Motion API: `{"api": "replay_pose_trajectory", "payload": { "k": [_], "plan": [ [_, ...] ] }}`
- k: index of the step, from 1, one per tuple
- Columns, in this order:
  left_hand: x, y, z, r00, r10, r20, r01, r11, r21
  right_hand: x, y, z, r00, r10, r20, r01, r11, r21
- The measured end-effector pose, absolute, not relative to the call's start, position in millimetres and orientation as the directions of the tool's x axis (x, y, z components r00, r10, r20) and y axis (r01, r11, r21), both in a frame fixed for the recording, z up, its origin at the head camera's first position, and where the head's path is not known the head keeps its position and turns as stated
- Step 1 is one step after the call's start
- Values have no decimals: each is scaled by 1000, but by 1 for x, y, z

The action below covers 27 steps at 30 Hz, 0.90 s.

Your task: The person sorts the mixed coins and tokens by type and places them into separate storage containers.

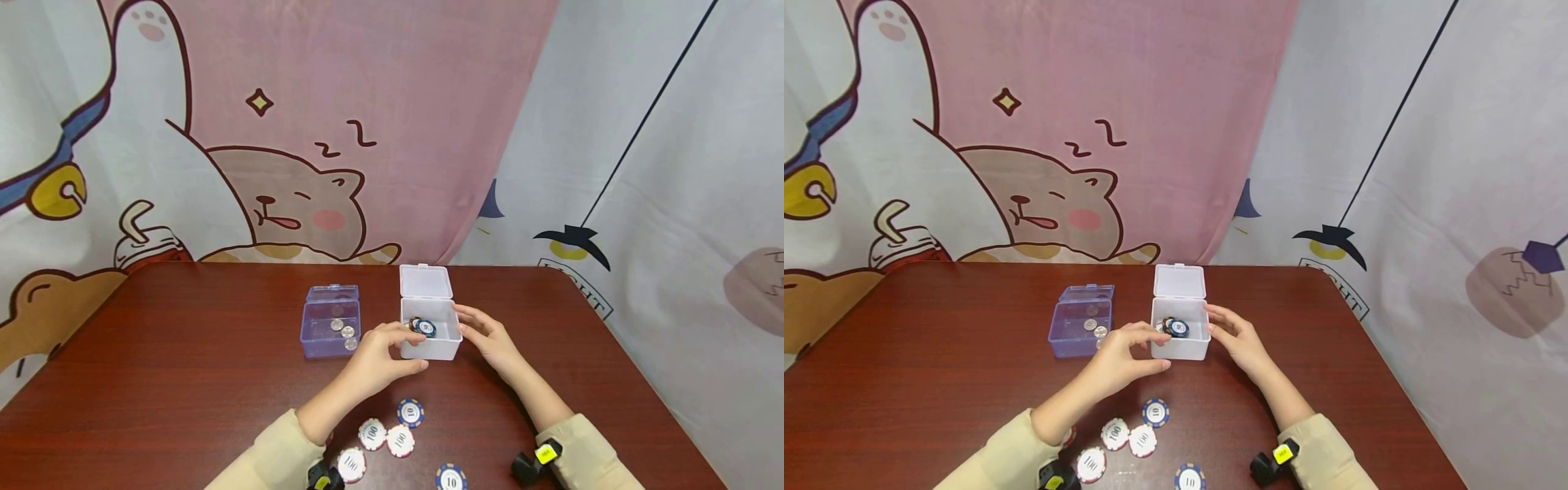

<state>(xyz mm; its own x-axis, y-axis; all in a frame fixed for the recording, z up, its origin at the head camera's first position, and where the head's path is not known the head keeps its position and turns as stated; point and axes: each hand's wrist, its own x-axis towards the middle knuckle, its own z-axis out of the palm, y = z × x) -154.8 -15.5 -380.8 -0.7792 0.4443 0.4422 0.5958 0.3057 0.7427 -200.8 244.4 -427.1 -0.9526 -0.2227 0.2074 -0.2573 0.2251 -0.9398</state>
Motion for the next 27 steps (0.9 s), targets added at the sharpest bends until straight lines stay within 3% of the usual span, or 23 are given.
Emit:
{"api": "replay_pose_trajectory", "payload": {
  "k": [27],
  "plan": [
    [-130,-24,-408,-788,558,258,510,359,782,-200,245,-428,-951,-221,214,-262,214,-941]
  ]
}}
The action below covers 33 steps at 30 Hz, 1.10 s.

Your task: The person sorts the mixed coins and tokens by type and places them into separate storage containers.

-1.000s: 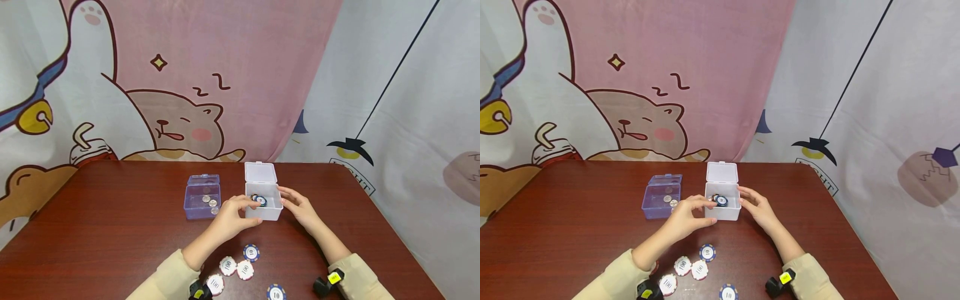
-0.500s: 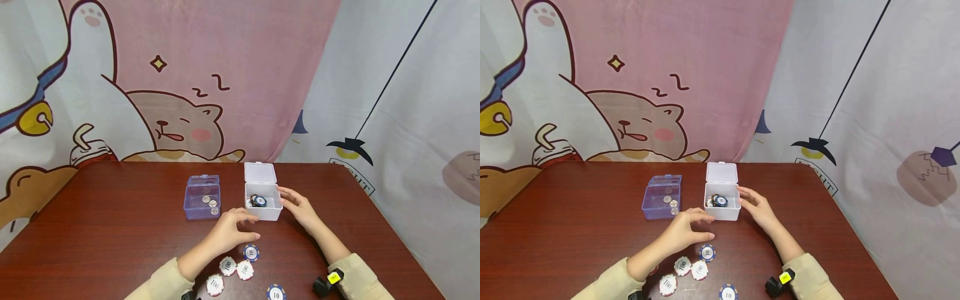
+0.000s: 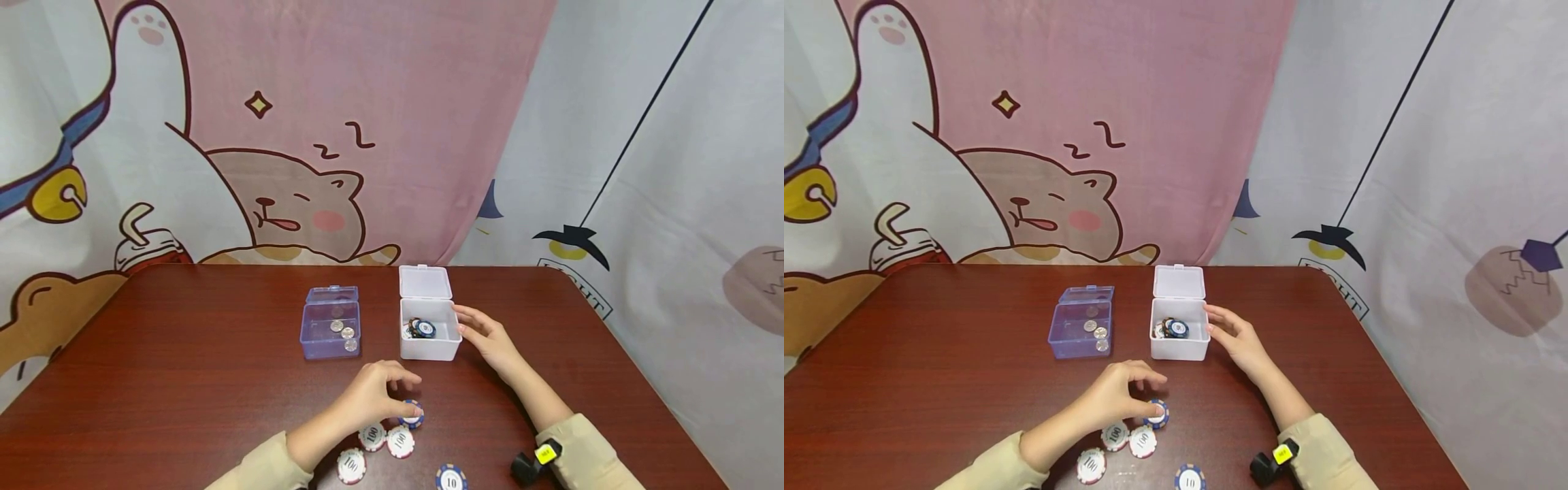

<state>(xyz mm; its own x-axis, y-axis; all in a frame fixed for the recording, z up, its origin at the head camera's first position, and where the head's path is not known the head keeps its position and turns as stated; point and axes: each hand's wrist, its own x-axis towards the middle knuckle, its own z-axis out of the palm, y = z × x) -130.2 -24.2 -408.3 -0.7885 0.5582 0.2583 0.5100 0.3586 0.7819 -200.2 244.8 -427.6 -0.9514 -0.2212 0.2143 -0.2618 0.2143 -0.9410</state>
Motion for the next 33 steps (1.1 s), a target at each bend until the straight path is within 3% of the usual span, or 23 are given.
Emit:
{"api": "replay_pose_trajectory", "payload": {
  "k": [17,33],
  "plan": [
    [-125,-24,-412,-802,560,210,490,414,767,-200,245,-426,-956,-213,200,-249,237,-939],
    [-121,-16,-415,-814,535,228,534,535,655,-200,245,-427,-953,-220,209,-258,225,-940]
  ]
}}
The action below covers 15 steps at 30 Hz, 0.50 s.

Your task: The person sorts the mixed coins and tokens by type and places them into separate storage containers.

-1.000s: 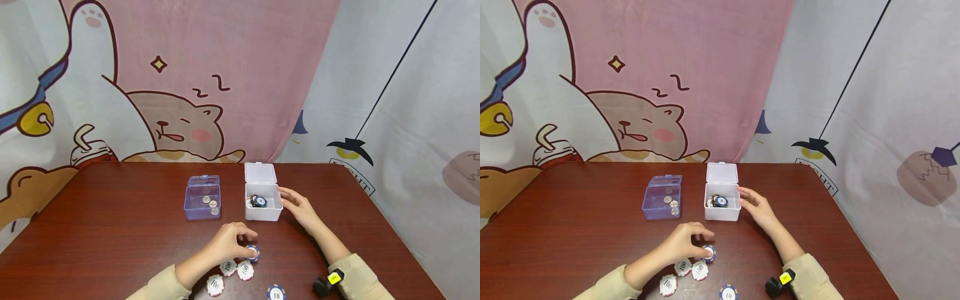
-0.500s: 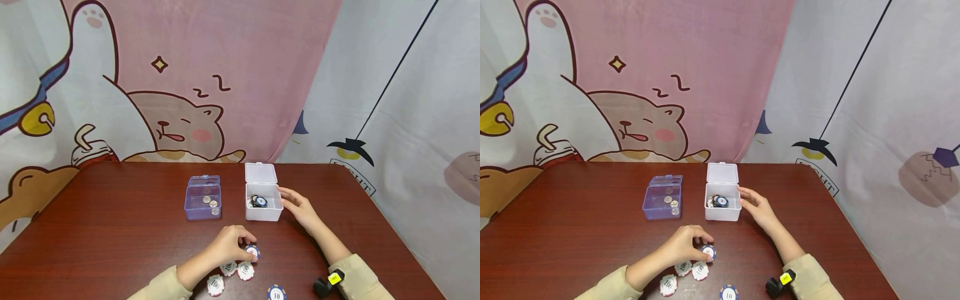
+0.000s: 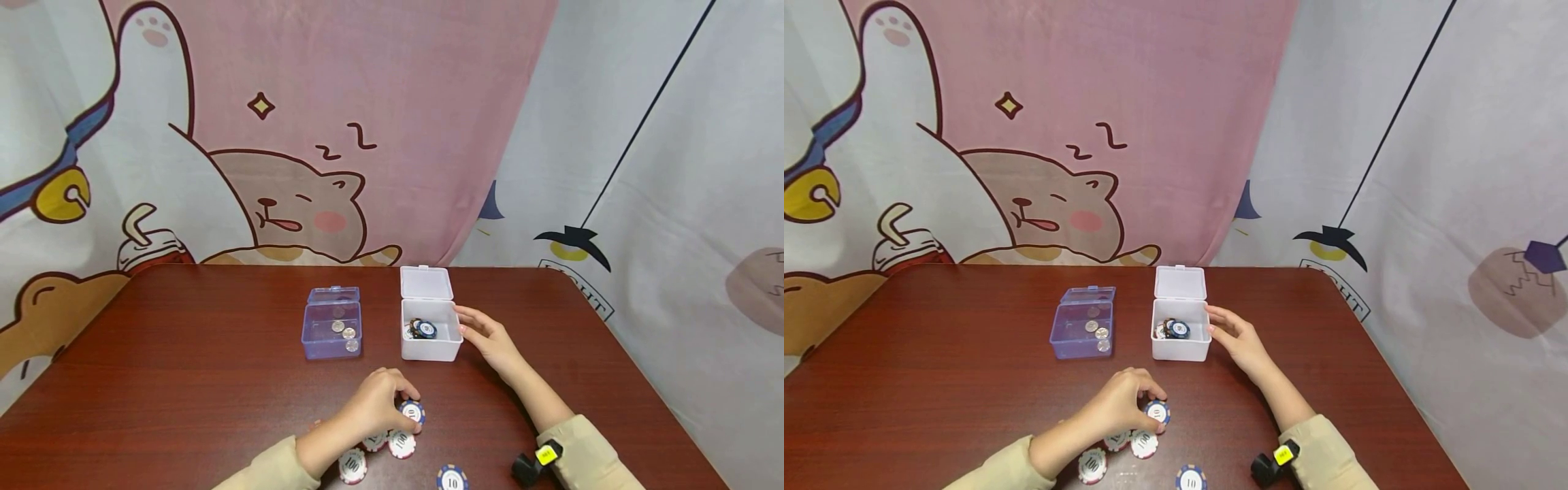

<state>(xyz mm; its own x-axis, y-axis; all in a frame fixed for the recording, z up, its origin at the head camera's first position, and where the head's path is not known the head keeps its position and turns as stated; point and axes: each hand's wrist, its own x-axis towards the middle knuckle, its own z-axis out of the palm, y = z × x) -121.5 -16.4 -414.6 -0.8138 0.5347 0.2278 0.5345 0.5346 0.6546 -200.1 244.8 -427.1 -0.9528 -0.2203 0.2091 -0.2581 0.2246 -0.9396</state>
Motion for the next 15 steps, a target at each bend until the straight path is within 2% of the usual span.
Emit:
{"api": "replay_pose_trajectory", "payload": {
  "k": [8,15],
  "plan": [
    [-119,-14,-413,-825,515,233,531,566,630,-200,245,-427,-955,-216,203,-251,231,-940],
    [-118,-13,-413,-807,533,255,570,590,572,-200,245,-428,-952,-220,213,-262,224,-939]
  ]
}}
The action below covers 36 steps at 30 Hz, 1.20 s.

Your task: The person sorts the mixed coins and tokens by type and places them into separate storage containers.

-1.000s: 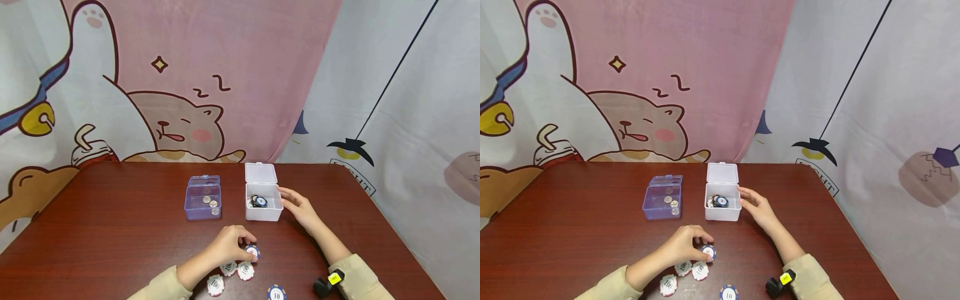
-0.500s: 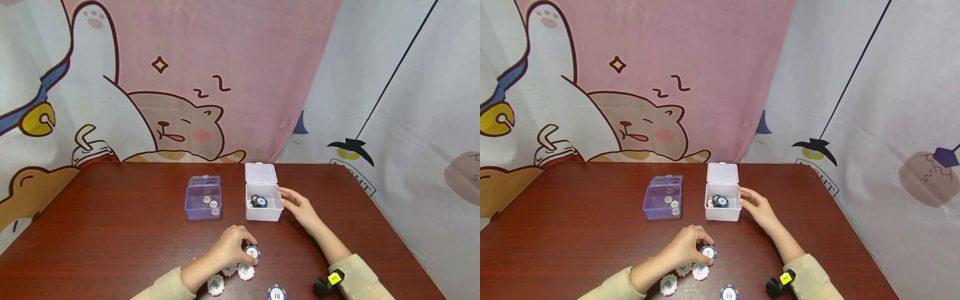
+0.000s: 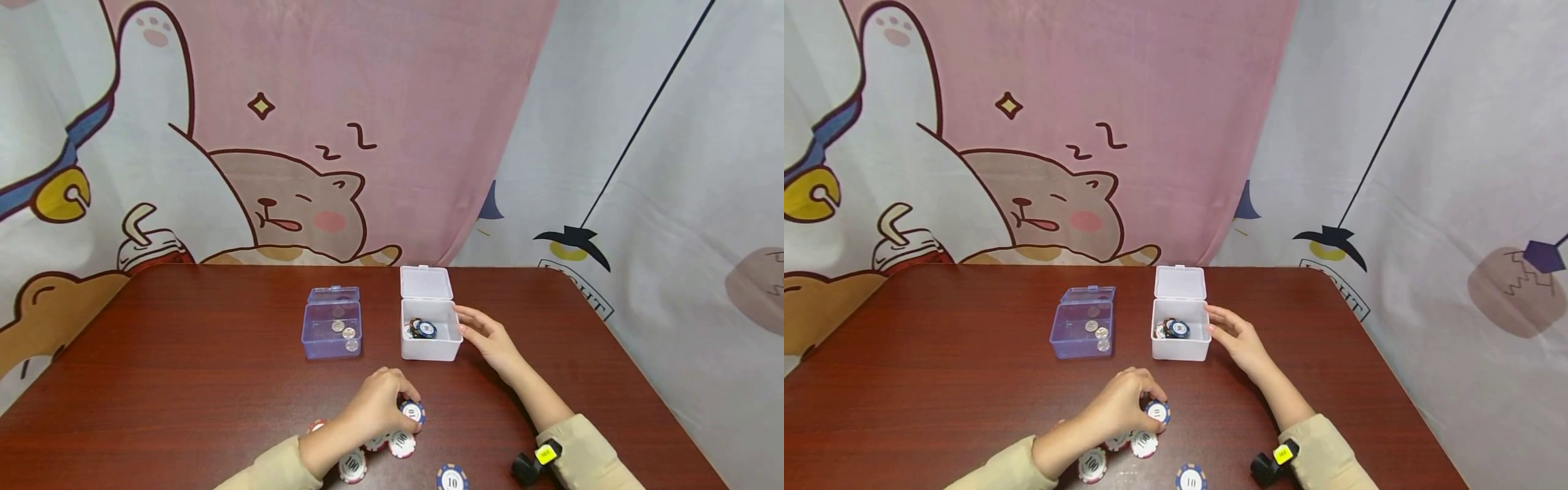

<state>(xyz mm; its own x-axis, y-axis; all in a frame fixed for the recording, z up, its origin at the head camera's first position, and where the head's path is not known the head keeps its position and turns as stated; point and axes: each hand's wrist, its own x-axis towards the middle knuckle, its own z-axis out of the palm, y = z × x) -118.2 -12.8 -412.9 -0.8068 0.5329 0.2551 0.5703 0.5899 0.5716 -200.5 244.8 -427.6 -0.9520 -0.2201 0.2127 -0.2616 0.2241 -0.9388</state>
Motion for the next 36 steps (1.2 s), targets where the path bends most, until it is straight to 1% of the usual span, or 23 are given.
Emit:
{"api": "replay_pose_trajectory", "payload": {
  "k": [15,36],
  "plan": [
    [-118,-12,-413,-795,551,252,586,593,553,-200,245,-426,-956,-214,199,-249,240,-938],
    [-117,-12,-411,-797,545,260,583,581,568,-200,245,-427,-955,-216,201,-251,240,-938]
  ]
}}
